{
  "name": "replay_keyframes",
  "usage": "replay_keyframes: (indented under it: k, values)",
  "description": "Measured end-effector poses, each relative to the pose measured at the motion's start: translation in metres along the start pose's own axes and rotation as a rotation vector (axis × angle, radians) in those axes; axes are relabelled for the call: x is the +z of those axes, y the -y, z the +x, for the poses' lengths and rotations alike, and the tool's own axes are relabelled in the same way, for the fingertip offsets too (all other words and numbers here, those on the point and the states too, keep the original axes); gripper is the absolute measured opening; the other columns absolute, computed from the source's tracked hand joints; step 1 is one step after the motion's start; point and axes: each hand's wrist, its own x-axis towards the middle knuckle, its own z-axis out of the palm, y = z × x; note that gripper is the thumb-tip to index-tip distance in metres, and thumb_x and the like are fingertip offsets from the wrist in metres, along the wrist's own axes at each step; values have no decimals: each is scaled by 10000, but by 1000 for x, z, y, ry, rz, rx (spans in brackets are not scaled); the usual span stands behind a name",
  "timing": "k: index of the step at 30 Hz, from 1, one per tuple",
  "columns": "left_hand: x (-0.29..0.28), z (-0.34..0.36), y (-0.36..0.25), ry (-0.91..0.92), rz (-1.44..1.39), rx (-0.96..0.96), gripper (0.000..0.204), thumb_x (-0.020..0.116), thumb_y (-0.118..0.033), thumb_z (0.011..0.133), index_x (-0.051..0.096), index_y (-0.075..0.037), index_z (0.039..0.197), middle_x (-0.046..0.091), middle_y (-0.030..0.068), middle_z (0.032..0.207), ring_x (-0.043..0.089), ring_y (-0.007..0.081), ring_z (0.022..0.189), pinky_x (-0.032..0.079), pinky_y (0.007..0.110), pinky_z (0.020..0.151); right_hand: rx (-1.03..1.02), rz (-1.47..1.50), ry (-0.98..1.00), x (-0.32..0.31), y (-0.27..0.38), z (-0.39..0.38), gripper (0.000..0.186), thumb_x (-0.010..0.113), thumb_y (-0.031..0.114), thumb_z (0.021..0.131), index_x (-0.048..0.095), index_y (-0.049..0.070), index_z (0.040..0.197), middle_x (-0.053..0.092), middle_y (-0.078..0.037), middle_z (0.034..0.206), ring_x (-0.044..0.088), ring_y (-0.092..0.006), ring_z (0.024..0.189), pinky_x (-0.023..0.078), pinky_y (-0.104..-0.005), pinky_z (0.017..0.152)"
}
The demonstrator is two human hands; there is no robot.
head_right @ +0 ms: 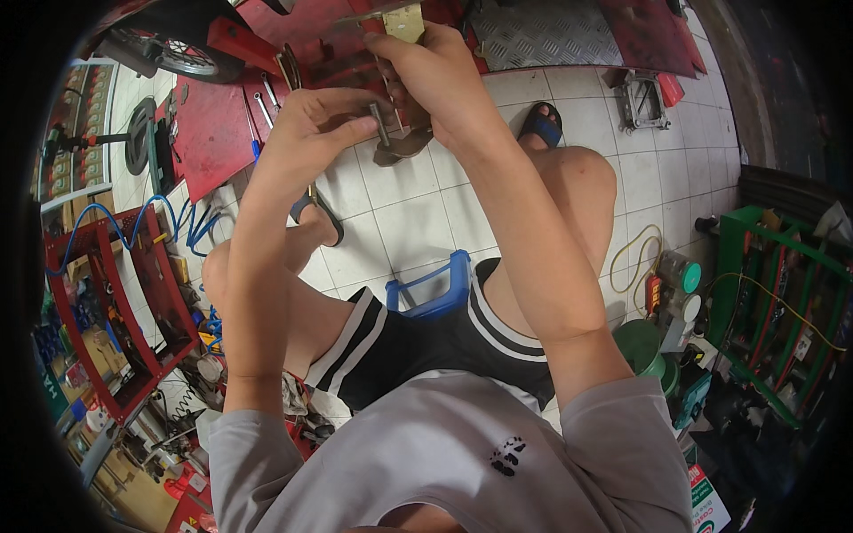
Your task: The person sits on a low stool and assembles small metal parts, including a brass-colored bracket and a bolt, by hand. They manipulate the components, aligning and fitting them together while seated in a workshop environment.
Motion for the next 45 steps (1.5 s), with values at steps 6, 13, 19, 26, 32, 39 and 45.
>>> replay_keyframes:
  k: [6, 13, 19, 26, 32, 39, 45]
  values:
    - [-2, 0, -1, 0, 261, 27, 203, 678, -58, 824, 650, 48, 996, 681, 83, 848, 620, 108, 812, 498, 253, 772, -67, -89, -9, -1, -3, 3, 150, 659, 187, 852, 608, 46, 852, 543, 14, 658, 460, -65, 524, 362, -227, 484]
    - [0, -2, -7, 40, 205, -35, 225, 639, -63, 845, 640, 79, 1020, 696, 114, 793, 654, 117, 745, 504, 262, 676, -255, -279, -67, 6, 1, -4, 139, 671, 148, 827, 594, 33, 820, 556, 11, 657, 504, -71, 574, 392, -232, 514]
    - [3, -5, 8, -165, -569, -130, 250, 631, -109, 900, 615, 45, 1097, 671, 74, 943, 626, 97, 836, 488, 241, 701, -755, -713, 126, 1, 3, -7, 173, 622, 46, 670, 560, 90, 825, 559, -66, 737, 532, -210, 672, 420, -340, 646]
    - [-27, 5, 4, -255, -850, -153, 204, 607, -56, 902, 535, 25, 1074, 614, 73, 955, 608, 160, 914, 509, 273, 811, -926, -894, 93, 12, 4, -12, 458, 704, 22, 701, 526, 81, 1118, 553, -134, 1071, 538, -291, 997, 427, -361, 908]
    - [-49, 0, -1, -165, -924, -85, 273, 613, -26, 887, 483, 2, 1125, 610, 103, 1034, 613, 204, 968, 502, 298, 870, -269, 8, 511, 6, 8, -15, 748, 409, -118, 728, 293, 109, 1432, 588, -271, 1116, 649, -336, 934, 523, -373, 780]
    - [-51, -4, -7, 38, -815, 56, 354, 652, -21, 852, 498, 8, 1170, 625, 92, 1002, 622, 188, 905, 488, 291, 801, 42, 480, 622, 1, 4, -16, 510, 429, 235, 818, 436, -29, 1254, 622, -202, 890, 626, -256, 712, 523, -360, 644]
    - [-32, -8, -24, -206, -223, 48, 395, 693, -38, 818, 540, 17, 1178, 647, 87, 971, 608, 147, 883, 471, 274, 795, 126, 216, 343, 10, 2, -18, 457, 387, 406, 971, 603, 4, 997, 605, -77, 715, 561, -144, 600, 475, -297, 538]
